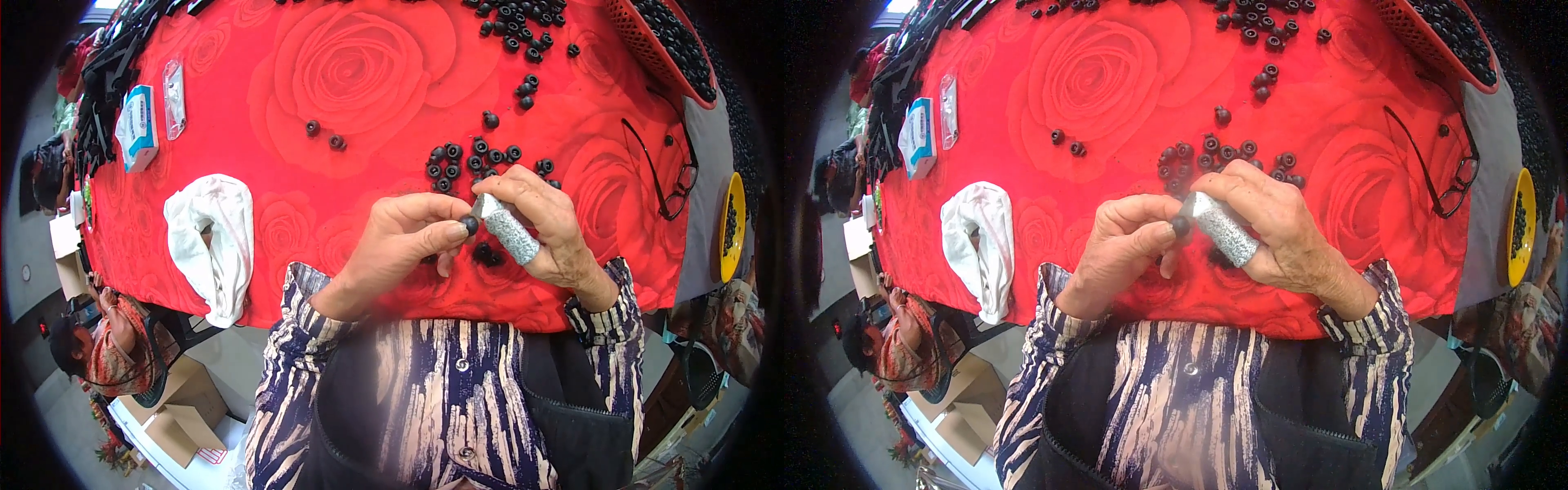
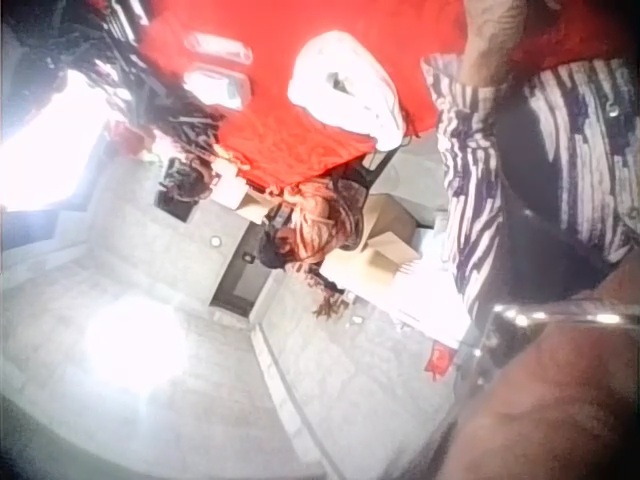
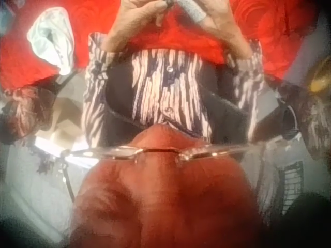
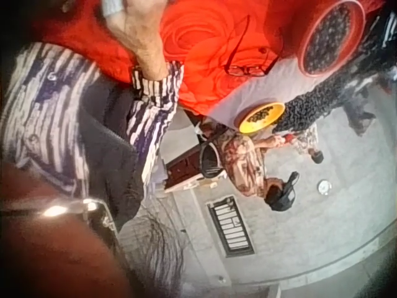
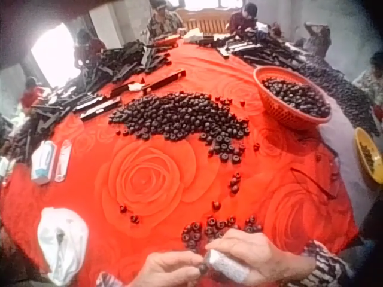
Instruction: The person sorts and assembles small black plastic parts by hand at a table.
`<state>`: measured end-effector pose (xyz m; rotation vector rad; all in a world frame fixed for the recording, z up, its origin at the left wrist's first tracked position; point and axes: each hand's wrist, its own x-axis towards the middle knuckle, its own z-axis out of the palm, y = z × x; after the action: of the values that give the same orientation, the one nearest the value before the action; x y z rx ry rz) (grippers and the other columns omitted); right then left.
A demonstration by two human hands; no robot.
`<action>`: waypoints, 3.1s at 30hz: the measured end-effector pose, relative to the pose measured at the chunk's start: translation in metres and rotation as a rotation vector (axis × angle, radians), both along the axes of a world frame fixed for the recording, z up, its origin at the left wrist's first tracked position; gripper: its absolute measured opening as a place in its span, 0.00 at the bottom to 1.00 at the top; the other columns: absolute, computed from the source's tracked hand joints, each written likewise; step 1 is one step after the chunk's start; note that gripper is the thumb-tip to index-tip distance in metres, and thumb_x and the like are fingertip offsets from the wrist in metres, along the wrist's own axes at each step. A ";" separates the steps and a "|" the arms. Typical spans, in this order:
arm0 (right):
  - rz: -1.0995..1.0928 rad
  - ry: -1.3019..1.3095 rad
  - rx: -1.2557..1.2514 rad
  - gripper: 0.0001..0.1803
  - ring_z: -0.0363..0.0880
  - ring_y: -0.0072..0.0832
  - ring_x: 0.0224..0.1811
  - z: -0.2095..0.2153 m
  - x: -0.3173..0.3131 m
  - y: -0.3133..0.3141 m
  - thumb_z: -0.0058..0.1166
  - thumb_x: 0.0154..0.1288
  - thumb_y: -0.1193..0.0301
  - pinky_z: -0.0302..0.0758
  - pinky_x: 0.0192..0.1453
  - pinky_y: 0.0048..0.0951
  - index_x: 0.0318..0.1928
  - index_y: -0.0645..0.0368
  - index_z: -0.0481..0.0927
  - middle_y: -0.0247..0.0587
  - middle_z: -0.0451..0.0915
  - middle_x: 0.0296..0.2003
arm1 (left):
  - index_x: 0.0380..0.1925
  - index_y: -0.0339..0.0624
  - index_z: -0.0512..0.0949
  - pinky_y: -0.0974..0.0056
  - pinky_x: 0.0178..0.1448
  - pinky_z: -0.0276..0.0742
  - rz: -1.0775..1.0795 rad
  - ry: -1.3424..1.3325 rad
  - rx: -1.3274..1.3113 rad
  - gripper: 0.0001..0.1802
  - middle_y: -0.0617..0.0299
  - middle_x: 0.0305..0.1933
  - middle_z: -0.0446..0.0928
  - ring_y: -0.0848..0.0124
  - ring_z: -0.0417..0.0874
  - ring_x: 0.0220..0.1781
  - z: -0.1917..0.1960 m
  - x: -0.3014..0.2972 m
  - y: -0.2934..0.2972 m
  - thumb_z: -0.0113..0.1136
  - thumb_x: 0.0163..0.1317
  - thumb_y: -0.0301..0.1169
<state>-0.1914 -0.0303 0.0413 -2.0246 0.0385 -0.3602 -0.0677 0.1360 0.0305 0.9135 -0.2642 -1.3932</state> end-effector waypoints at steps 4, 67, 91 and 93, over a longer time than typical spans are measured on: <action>-0.006 0.026 0.007 0.17 0.74 0.38 0.30 -0.001 -0.001 0.000 0.55 0.50 0.79 0.71 0.33 0.32 0.44 0.67 0.73 0.46 0.73 0.30 | 0.43 0.32 0.76 0.72 0.27 0.72 -0.012 -0.007 -0.002 0.12 0.59 0.33 0.76 0.74 0.75 0.26 -0.002 0.001 -0.002 0.56 0.61 0.26; 0.047 -0.263 -0.174 0.22 0.73 0.34 0.24 -0.003 -0.002 0.007 0.62 0.48 0.74 0.69 0.25 0.31 0.44 0.67 0.72 0.42 0.72 0.27 | 0.43 0.34 0.75 0.75 0.24 0.73 -0.066 0.247 0.038 0.11 0.61 0.31 0.76 0.79 0.76 0.27 -0.002 -0.006 -0.002 0.53 0.64 0.30; 0.000 -0.011 -0.029 0.15 0.74 0.39 0.28 -0.006 0.000 0.001 0.55 0.53 0.76 0.71 0.31 0.33 0.42 0.65 0.72 0.45 0.71 0.28 | 0.44 0.34 0.74 0.74 0.25 0.72 -0.014 0.178 0.013 0.11 0.66 0.30 0.72 0.82 0.70 0.26 -0.005 -0.003 -0.001 0.53 0.64 0.28; 0.008 -0.002 -0.025 0.15 0.74 0.39 0.28 -0.006 0.000 0.001 0.55 0.53 0.76 0.71 0.31 0.33 0.42 0.65 0.72 0.45 0.71 0.28 | 0.44 0.34 0.74 0.74 0.25 0.72 -0.008 0.177 0.019 0.11 0.66 0.29 0.72 0.82 0.70 0.26 -0.004 -0.003 -0.002 0.53 0.64 0.28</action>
<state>-0.1918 -0.0296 0.0357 -2.0487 0.0250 -0.3595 -0.0703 0.1340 0.0260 0.7995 -0.1203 -1.4762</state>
